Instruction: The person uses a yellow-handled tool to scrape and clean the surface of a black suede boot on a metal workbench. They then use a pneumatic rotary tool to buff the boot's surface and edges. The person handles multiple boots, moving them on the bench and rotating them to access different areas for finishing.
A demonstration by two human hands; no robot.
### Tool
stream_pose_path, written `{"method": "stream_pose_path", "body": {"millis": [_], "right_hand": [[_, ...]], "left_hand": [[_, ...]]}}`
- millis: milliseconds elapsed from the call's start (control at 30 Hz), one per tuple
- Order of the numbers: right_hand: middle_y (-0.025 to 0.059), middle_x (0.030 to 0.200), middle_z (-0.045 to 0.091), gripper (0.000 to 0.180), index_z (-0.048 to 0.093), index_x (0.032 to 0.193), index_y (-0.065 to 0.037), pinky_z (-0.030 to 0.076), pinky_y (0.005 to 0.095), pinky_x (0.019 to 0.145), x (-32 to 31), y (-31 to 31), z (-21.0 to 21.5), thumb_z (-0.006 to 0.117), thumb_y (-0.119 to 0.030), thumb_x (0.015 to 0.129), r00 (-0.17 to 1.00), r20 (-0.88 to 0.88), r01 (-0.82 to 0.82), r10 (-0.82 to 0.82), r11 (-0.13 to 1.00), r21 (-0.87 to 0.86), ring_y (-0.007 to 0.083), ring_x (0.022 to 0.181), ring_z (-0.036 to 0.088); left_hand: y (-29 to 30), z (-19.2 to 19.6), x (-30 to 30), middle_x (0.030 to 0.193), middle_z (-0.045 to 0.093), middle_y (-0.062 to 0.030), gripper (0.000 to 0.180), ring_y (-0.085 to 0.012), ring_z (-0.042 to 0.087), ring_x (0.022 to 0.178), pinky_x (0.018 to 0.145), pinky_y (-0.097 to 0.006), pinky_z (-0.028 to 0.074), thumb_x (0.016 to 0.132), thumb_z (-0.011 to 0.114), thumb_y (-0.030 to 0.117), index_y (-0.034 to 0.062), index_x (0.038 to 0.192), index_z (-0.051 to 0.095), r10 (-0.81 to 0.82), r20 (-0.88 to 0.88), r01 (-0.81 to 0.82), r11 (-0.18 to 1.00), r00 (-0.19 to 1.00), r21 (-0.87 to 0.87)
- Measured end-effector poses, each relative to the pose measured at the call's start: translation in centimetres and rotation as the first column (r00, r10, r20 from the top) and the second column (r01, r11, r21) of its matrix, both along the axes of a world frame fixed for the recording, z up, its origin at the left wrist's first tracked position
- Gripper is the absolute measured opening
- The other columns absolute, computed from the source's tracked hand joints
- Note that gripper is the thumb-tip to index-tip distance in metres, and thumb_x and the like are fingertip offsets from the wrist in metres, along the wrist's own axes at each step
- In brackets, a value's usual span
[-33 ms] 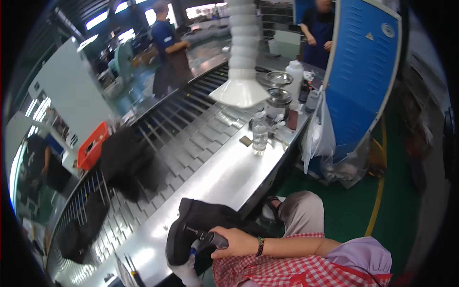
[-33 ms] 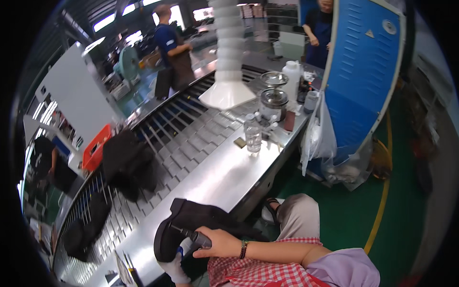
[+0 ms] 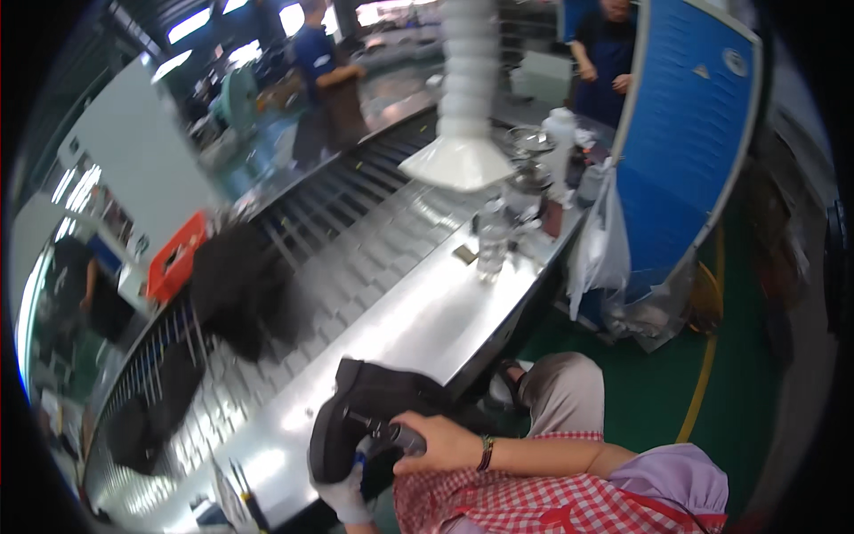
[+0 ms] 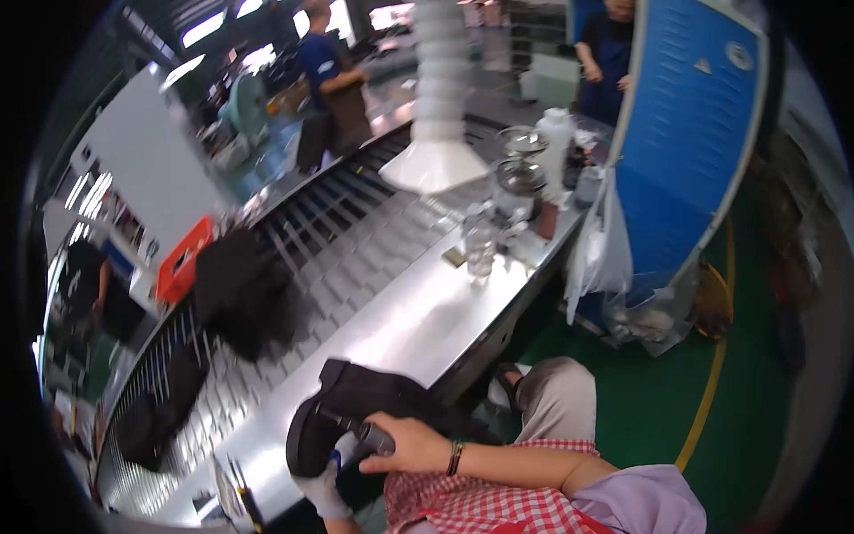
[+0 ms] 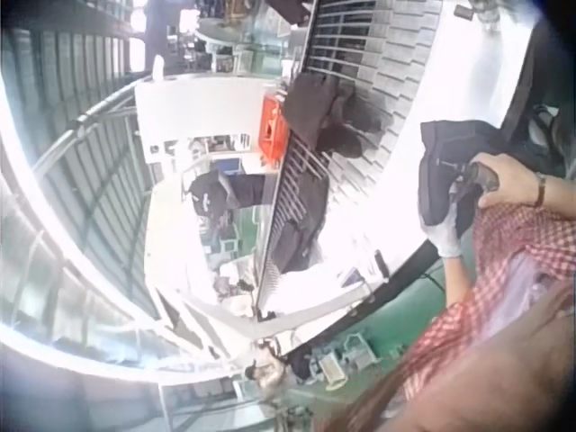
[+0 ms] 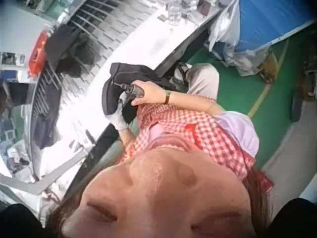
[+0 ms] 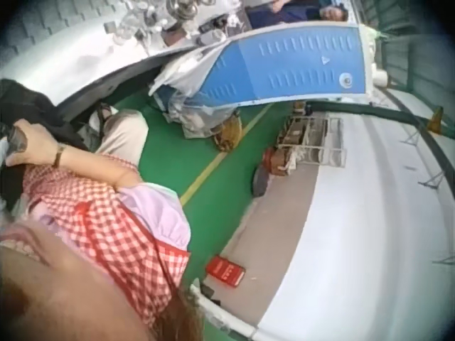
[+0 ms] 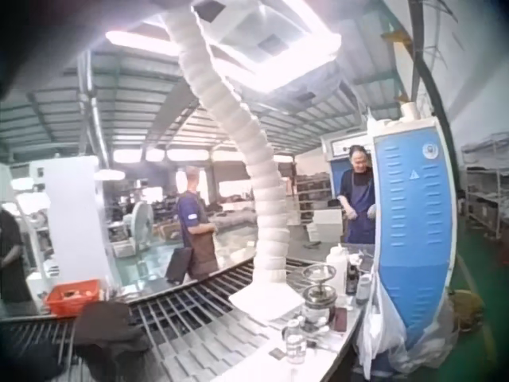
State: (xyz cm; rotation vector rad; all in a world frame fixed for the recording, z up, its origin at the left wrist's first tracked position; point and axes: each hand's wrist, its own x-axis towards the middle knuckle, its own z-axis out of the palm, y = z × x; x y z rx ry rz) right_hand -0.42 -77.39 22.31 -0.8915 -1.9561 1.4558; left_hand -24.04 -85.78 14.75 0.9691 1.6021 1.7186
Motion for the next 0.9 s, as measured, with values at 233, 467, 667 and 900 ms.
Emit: {"method": "stream_pose_path", "body": {"millis": [233, 467, 667, 900], "right_hand": [[0.0119, 0.082, 0.067, 0.076, 0.052, 0.125, -0.004, 0.053, 0.0338, 0.071, -0.5, -0.3, 0.6, 0.083, -0.049, 0.073, 0.995, 0.03, 0.101, -0.099, 0.99, -0.096, 0.0241, 0.076, 0.069], [0.0138, 0.081, 0.067, 0.081, 0.052, 0.124, -0.002, 0.053, 0.036, 0.069, -2.1, -0.1, 0.0, 0.081, -0.057, 0.071, 0.987, 0.147, 0.061, -0.066, 0.997, 0.041, 0.0292, 0.075, 0.069], [0.0106, 0.077, 0.065, 0.073, 0.052, 0.123, -0.004, 0.051, 0.0344, 0.066, -2.6, 0.0, -0.1, 0.081, -0.05, 0.074, 0.966, 0.211, 0.122, -0.147, 0.984, 0.127, 0.0242, 0.07, 0.067], [0.0205, 0.087, 0.068, 0.076, 0.053, 0.123, -0.002, 0.054, 0.041, 0.071, -2.9, -0.4, 0.9, 0.078, -0.055, 0.075, 0.961, 0.251, 0.078, -0.118, 0.983, 0.166, 0.0375, 0.082, 0.069]], "left_hand": [[0.9, 3.9, 2.7, 0.122, 0.064, -0.0135, 0.086, -0.0221, 0.063, 0.11, 0.1, -0.035, 0.049, 0.057, 0.087, 0.001, -0.0038, 0.134, 0.05, -0.016, 0.054, 0.017, 0.999, 0.998, -0.028], [0.4, 4.1, 2.0, 0.111, 0.069, -0.0111, 0.074, -0.0202, 0.068, 0.1, 0.091, -0.032, 0.053, 0.059, 0.088, 0.014, 0.0003, 0.126, 0.057, 0.035, -0.209, -0.047, 0.997, 0.977, -0.054], [0.8, 4.5, 2.0, 0.11, 0.07, -0.0112, 0.074, -0.0211, 0.068, 0.099, 0.09, -0.033, 0.053, 0.058, 0.088, 0.016, 0.0009, 0.124, 0.058, 0.005, -0.206, -0.02, 0.998, 0.979, -0.067], [0.4, 4.5, 1.7, 0.11, 0.069, -0.0106, 0.072, -0.021, 0.068, 0.099, 0.09, -0.033, 0.053, 0.058, 0.087, 0.015, 0.0008, 0.123, 0.059, 0.025, -0.219, -0.041, 0.997, 0.975, -0.066]]}}
